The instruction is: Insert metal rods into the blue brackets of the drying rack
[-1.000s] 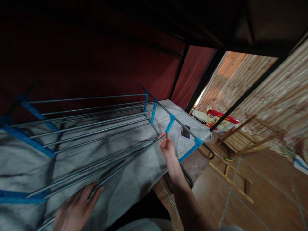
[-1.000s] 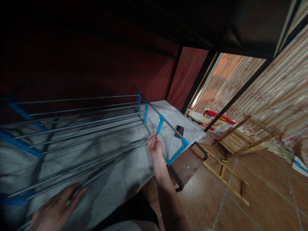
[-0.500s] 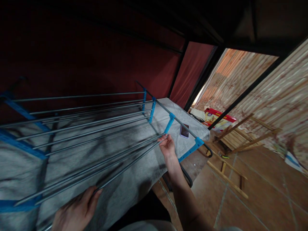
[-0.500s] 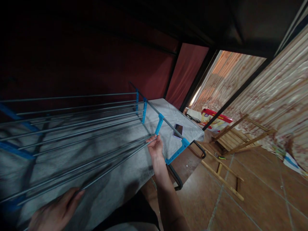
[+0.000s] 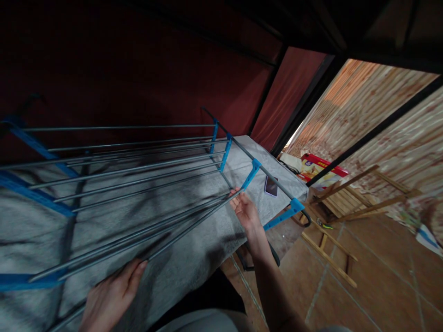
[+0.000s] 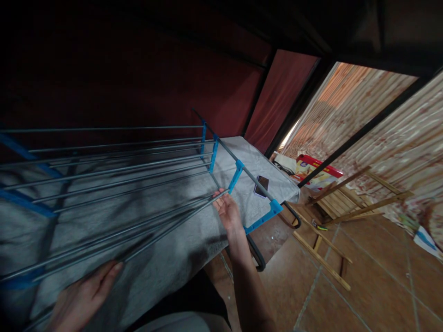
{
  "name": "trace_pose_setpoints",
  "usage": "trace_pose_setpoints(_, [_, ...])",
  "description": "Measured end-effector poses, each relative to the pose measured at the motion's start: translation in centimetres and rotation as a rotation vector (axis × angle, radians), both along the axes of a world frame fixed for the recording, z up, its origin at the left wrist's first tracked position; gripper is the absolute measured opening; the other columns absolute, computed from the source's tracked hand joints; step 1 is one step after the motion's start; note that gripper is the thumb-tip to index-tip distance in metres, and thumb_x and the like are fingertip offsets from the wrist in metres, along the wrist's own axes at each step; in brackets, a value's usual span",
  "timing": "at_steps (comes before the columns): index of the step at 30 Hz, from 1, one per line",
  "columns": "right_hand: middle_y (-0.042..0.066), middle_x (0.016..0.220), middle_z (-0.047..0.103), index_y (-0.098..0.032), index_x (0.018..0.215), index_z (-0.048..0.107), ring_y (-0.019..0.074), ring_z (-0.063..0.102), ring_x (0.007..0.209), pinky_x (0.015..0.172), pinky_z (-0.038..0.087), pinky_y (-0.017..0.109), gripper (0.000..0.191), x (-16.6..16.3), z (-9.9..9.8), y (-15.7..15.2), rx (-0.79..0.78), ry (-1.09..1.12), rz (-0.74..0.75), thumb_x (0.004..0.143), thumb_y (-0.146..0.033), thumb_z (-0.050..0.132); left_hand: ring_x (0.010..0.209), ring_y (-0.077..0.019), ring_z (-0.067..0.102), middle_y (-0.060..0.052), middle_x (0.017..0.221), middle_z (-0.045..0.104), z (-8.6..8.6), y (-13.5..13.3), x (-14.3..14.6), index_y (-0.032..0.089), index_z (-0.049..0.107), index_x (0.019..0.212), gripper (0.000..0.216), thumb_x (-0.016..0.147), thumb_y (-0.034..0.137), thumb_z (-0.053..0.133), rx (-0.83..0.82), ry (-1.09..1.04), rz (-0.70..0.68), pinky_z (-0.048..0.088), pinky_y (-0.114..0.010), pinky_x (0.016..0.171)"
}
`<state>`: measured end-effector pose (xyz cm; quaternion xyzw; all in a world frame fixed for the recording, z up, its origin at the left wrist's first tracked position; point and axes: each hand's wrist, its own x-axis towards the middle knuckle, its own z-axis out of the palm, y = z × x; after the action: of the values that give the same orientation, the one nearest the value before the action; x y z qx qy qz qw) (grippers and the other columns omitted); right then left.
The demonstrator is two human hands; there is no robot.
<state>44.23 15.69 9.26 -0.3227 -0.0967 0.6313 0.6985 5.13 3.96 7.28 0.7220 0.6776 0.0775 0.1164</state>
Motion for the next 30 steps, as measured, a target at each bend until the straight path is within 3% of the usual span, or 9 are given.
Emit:
trace_pose_setpoints(6, [-0.002, 0.099, 0.08, -0.026, 0.102, 0.074, 0.0138, 0.075, 0.094, 0.086, 0.065, 0.027, 0.008, -0.5, -1.0, -1.0, 0.104, -0.202, -0.038, 0.094, -0.025, 0.074, 0.08, -0.0235, 0.079, -0.004, 0.101, 0.085, 0.1, 0.0, 0.2, 0.028, 0.076, 0.118, 0.039, 0.101, 0.04, 0.042, 0.014, -0.055, 0.009, 0.057, -0.031, 0.071])
trace_pose_setpoints(14, [0.0, 0.097, 0.078, -0.027, 0.094, 0.073, 0.0154, 0.075, 0.091, 0.082, 0.065, 0.026, 0.016, -0.4, -1.4, -1.3, 0.066, -0.346, -0.095, 0.088, -0.038, 0.083, 0.077, -0.0286, 0.079, -0.005, 0.086, 0.083, -1.6, -0.3, -0.1, 0.025, 0.071, 0.122, 0.043, 0.104, 0.044, 0.037, -0.044, 0.099, 0.016, 0.052, -0.036, 0.068])
trace_pose_setpoints(20, [0.0, 0.093, 0.078, -0.025, 0.095, 0.072, 0.0152, 0.075, 0.083, 0.077, 0.065, 0.028, 0.025, 0.0, -1.7, -1.7, 0.011, -0.346, -0.084, 0.082, -0.041, 0.087, 0.083, -0.0317, 0.081, -0.007, 0.085, 0.083, -0.3, 0.4, 0.4, 0.025, 0.074, 0.12, 0.046, 0.104, 0.047, 0.037, -0.121, 0.092, -0.02, 0.054, -0.037, 0.068])
trace_pose_setpoints(26, [0.004, 0.101, 0.078, -0.028, 0.094, 0.068, 0.0225, 0.077, 0.097, 0.091, 0.067, 0.042, 0.026, -2.0, -3.2, -3.1, 0.016, -0.476, 0.083, 0.083, -0.045, 0.084, 0.087, -0.0284, 0.08, -0.008, 0.103, 0.085, -0.7, 0.6, 1.5, 0.026, 0.077, 0.115, 0.043, 0.107, 0.046, 0.04, 0.052, 0.051, -0.101, 0.054, -0.036, 0.069])
trace_pose_setpoints(30, [0.002, 0.091, 0.075, -0.029, 0.084, 0.064, 0.0216, 0.075, 0.088, 0.086, 0.067, 0.042, 0.026, -1.8, -4.9, -3.2, -0.071, -0.456, 0.018, 0.079, -0.045, 0.085, 0.094, -0.0278, 0.079, -0.009, 0.107, 0.083, -1.1, 0.5, 1.7, 0.024, 0.076, 0.119, 0.036, 0.108, 0.042, 0.046, 0.206, 0.042, -0.134, 0.057, -0.038, 0.079])
